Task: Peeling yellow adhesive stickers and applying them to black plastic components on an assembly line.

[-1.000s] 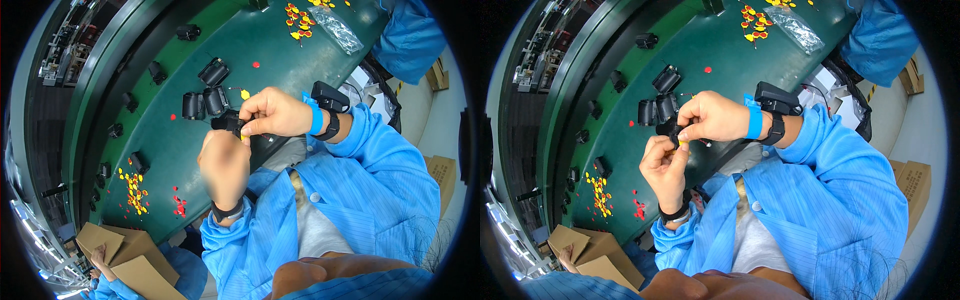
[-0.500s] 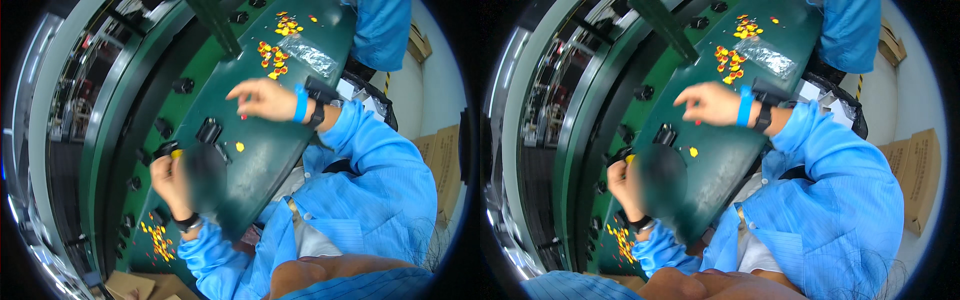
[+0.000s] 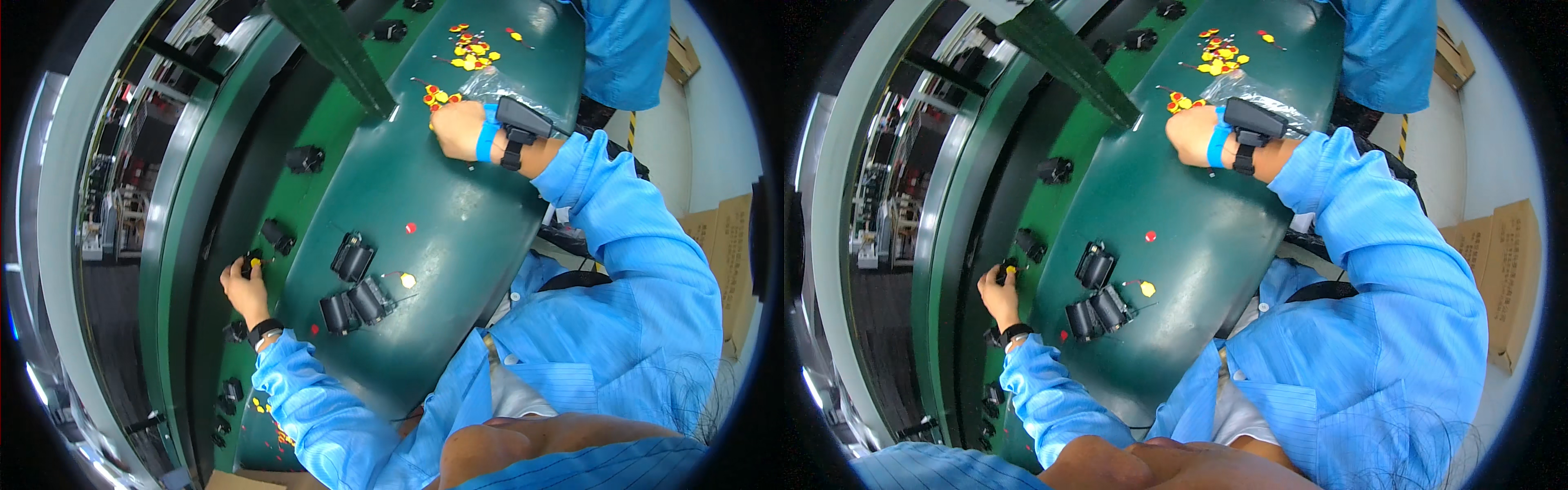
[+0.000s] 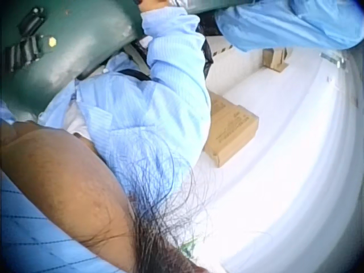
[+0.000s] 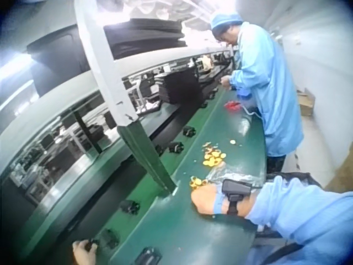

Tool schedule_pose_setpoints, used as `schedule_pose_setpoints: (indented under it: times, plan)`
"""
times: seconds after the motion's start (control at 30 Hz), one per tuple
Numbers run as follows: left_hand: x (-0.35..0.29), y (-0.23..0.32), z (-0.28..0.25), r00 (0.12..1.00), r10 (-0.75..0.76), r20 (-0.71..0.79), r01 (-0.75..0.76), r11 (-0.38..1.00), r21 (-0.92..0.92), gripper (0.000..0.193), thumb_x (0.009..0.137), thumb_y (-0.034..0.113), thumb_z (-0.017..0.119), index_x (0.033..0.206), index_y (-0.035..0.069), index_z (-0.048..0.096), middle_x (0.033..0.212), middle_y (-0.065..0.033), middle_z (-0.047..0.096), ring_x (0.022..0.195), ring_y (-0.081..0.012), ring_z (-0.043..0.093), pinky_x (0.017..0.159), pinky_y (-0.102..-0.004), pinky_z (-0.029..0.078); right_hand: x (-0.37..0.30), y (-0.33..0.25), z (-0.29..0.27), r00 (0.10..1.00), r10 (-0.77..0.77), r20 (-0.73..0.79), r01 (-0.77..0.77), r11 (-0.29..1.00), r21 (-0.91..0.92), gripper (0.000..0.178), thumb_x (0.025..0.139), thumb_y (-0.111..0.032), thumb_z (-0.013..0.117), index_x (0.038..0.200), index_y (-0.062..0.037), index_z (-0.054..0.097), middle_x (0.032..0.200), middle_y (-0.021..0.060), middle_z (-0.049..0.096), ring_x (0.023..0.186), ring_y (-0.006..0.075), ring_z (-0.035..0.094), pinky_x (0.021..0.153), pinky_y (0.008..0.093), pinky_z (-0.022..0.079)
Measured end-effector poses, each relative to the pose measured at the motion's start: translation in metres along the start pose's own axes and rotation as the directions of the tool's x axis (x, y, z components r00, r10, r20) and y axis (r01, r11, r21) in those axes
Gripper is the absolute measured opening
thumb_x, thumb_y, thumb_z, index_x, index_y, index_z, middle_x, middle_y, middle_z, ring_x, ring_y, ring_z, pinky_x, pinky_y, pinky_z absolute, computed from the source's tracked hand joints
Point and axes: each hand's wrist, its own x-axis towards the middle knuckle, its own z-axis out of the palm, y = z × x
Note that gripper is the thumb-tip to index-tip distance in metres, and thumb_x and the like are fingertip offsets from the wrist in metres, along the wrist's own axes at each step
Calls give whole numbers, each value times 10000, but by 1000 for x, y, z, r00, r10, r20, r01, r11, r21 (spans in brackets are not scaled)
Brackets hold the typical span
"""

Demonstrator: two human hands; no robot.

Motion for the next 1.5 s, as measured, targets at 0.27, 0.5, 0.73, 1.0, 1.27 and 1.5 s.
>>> schedule_pose_setpoints:
  times: [0.27, 0.5, 0.73, 1.0, 1.27, 1.5]
  plan:
    - [-64, 70, -55, 972, 212, -96, -233, 915, -331, 236, 764, 88, 685, 990, 27, 652, 1137, -182, 574, 1031, -338, 571, 871, -392, 464, -6, -7, -2, 998, 56, -23, -58, 996, -63, 127, 707, -38, 561, 775, 10, 657, 796, 191, 664, 775, 348, 661, 657, 428, 529]
    - [-151, 141, -99, 932, 362, 20, -280, 755, -593, 184, 786, 64, 669, 964, 19, 658, 1046, -137, 631, 920, -228, 619, 715, -294, 508, -7, -18, 0, 997, -9, -81, -2, 992, -128, 110, 702, -12, 554, 766, 12, 641, 800, 207, 653, 783, 361, 650, 669, 431, 524]
    - [-186, 160, -94, 943, 181, 278, 203, 347, -915, 217, 859, 85, 640, 1052, -13, 627, 976, -90, 662, 800, -120, 620, 593, -214, 482, -46, -57, -21, 862, -484, 151, -143, 55, 988, 71, 805, -88, 628, 756, -40, 611, 655, -27, 532, 515, 44, 406, 460, 190, 313]
    - [-203, 174, -104, 897, 233, 376, 398, -58, -915, 183, 866, 79, 647, 1005, -36, 613, 870, -99, 668, 674, -112, 626, 514, -182, 461, -109, -104, -11, 517, -830, 211, -575, -154, 804, 100, 823, -116, 654, 817, -37, 594, 692, -2, 536, 536, 53, 430, 510, 197, 357]
    - [-234, 178, -113, 970, 69, 235, 228, 90, -969, 128, 878, 59, 621, 958, -40, 628, 810, -115, 674, 636, -118, 625, 499, -205, 470, -147, -133, -12, 834, -503, -225, 242, -31, 970, 137, 877, -132, 626, 943, -17, 592, 846, 24, 605, 761, 70, 543, 651, 233, 443]
    - [-247, 180, -125, 972, 21, 234, 234, -48, -971, 163, 880, 58, 616, 1002, -51, 623, 871, -142, 682, 669, -140, 641, 533, -215, 500, -154, -129, -5, 741, -657, 141, -548, -471, 691, 95, 897, -141, 595, 857, -55, 588, 648, -5, 508, 561, 86, 438, 519, 244, 354]
